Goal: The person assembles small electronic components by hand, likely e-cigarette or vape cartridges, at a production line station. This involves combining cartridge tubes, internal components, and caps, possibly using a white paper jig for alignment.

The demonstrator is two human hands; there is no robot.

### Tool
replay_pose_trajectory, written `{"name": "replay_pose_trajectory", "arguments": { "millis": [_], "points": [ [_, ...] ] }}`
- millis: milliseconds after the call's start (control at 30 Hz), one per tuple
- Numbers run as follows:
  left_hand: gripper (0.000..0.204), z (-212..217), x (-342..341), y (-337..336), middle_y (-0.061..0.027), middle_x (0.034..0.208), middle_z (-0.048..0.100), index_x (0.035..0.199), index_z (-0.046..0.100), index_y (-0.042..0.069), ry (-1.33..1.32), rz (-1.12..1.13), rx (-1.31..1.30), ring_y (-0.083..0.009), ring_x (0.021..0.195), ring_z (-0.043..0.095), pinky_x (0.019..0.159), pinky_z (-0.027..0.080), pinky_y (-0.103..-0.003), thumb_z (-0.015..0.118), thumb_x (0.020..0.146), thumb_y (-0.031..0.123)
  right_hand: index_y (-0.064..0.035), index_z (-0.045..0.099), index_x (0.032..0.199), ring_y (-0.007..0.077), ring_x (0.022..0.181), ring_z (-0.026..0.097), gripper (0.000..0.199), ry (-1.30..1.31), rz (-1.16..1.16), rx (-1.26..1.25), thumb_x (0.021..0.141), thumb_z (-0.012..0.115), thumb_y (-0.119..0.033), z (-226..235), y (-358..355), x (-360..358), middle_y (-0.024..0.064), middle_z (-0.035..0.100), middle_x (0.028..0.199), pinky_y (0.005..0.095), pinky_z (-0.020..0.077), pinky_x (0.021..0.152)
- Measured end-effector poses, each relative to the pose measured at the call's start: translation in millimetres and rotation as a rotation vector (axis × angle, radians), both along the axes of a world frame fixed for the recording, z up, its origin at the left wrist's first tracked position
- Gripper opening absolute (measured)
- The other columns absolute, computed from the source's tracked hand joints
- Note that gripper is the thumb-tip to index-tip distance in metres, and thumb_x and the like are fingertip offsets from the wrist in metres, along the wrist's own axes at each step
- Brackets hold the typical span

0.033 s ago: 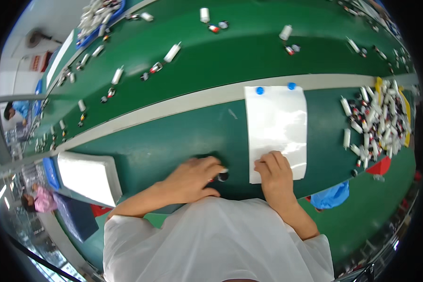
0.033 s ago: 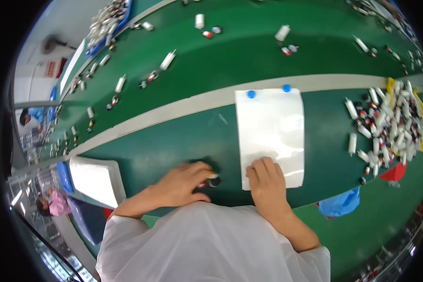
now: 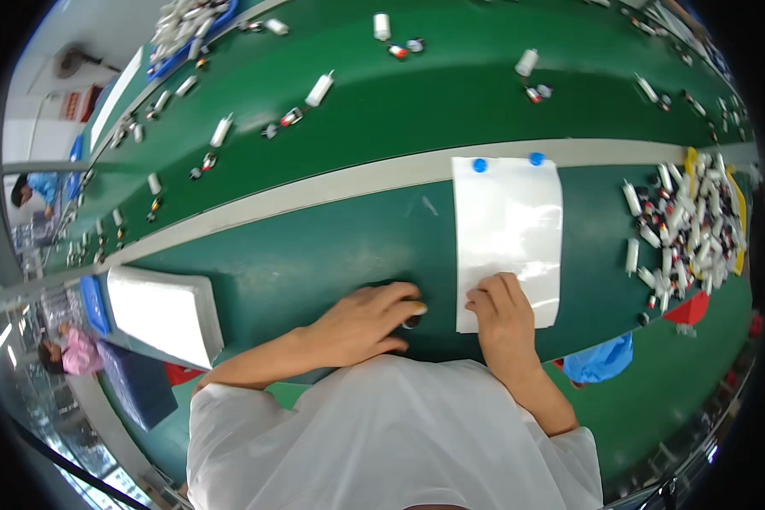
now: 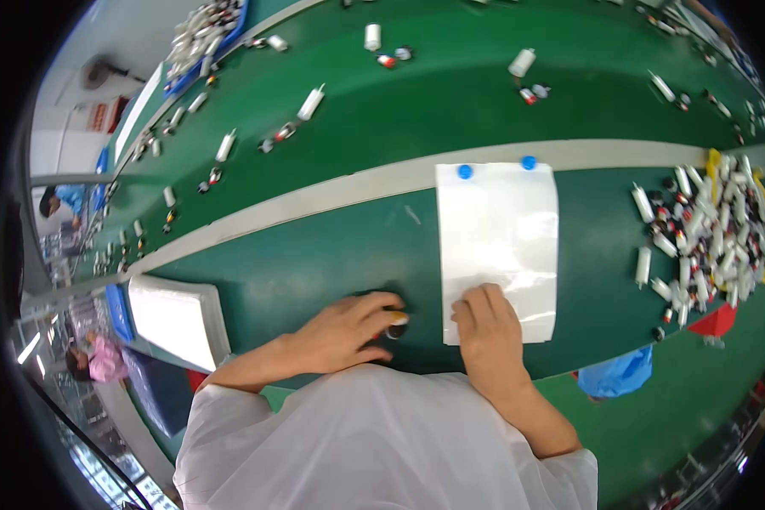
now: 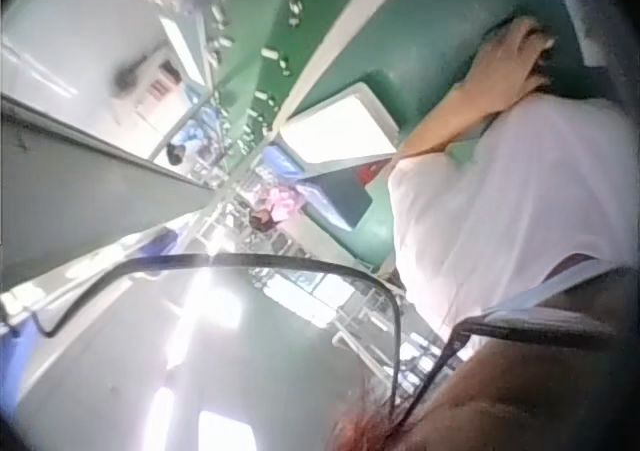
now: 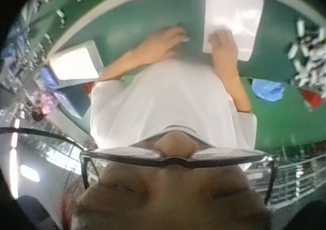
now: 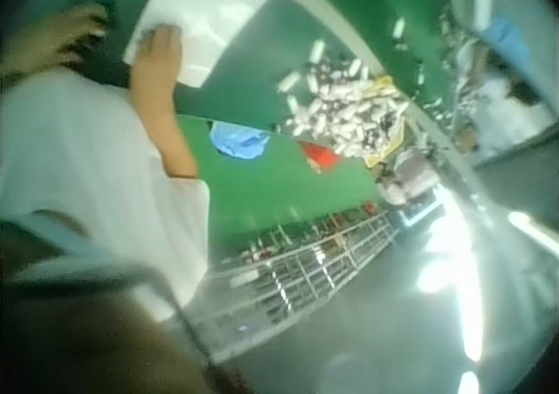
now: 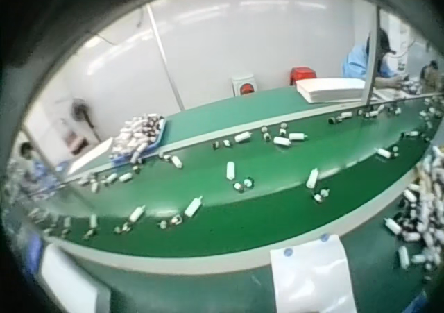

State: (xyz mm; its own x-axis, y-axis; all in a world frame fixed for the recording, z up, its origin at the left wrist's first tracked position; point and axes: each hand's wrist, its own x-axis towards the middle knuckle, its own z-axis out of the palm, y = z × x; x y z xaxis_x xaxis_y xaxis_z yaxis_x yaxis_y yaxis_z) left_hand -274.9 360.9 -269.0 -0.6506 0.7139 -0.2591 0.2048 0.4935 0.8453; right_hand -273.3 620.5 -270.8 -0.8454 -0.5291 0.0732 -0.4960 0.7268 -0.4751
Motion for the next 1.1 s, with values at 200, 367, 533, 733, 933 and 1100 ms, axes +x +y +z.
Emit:
{"name": "replay_pose_trajectory", "arguments": {
  "millis": [200,367,533,733,933,1100],
  "points": [
    [0.049,-20,3,25,-0.0142,0.139,0.047,0.134,0.059,0.025,0.416,-0.191,-0.125,-0.0262,0.106,0.057,0.085,0.045,-0.037,0.068,0.086,0.020,0.0011,0.061,0.089,0.0296,0.089,0.057,0.024,-0.224,-0.089,-0.006,0.068,0.070,0.010,-5,-4,1,0.0112,0.055,0.093,0.0388,0.0513,0.064],
    [0.050,-25,-1,25,-0.0160,0.144,0.043,0.137,0.058,0.026,0.424,-0.162,-0.142,-0.0227,0.099,0.056,0.076,0.044,-0.035,0.066,0.088,0.023,0.0032,0.062,0.098,0.0292,0.089,0.057,0.028,-0.127,-0.184,-0.073,0.071,0.069,0.010,-18,-12,9,0.0121,0.054,0.098,0.0368,0.0523,0.062],
    [0.047,-29,-2,22,-0.0128,0.157,0.034,0.131,0.063,0.027,0.472,-0.229,-0.206,-0.0189,0.091,0.052,0.065,0.041,-0.031,0.061,0.086,0.016,0.0013,0.061,0.094,0.0315,0.089,0.056,0.028,-0.087,-0.064,-0.045,0.067,0.066,0.009,-22,-18,4,0.0131,0.053,0.098,0.0381,0.0505,0.061],
    [0.048,-30,-4,21,-0.0100,0.157,0.035,0.134,0.061,0.031,0.472,-0.231,-0.231,-0.0178,0.083,0.049,0.062,0.039,-0.029,0.063,0.087,0.021,-0.0002,0.060,0.092,0.0319,0.086,0.054,0.027,-0.218,-0.044,-0.146,0.066,0.065,0.007,-30,-3,6,0.0125,0.051,0.096,0.0418,0.0494,0.068],
    [0.051,-29,-5,16,-0.0134,0.152,0.040,0.135,0.058,0.025,0.445,-0.278,-0.200,-0.0217,0.087,0.053,0.065,0.047,-0.034,0.069,0.086,0.021,0.0000,0.060,0.097,0.0275,0.085,0.056,0.016,-0.047,-0.511,-0.327,0.085,0.061,0.010,-42,8,-11,0.0131,0.053,0.096,0.0323,0.0481,0.065],
    [0.028,-34,-24,2,-0.0168,0.119,0.057,0.109,0.062,0.003,0.157,0.016,0.096,-0.0306,0.099,0.063,0.077,0.056,-0.037,0.072,0.084,0.006,-0.0014,0.040,0.139,0.0217,0.103,0.060,0.056,-0.518,-0.413,-0.798,0.090,0.065,0.000,-34,-3,-11,0.0119,0.063,0.111,0.0338,0.0485,0.088]
  ]
}}
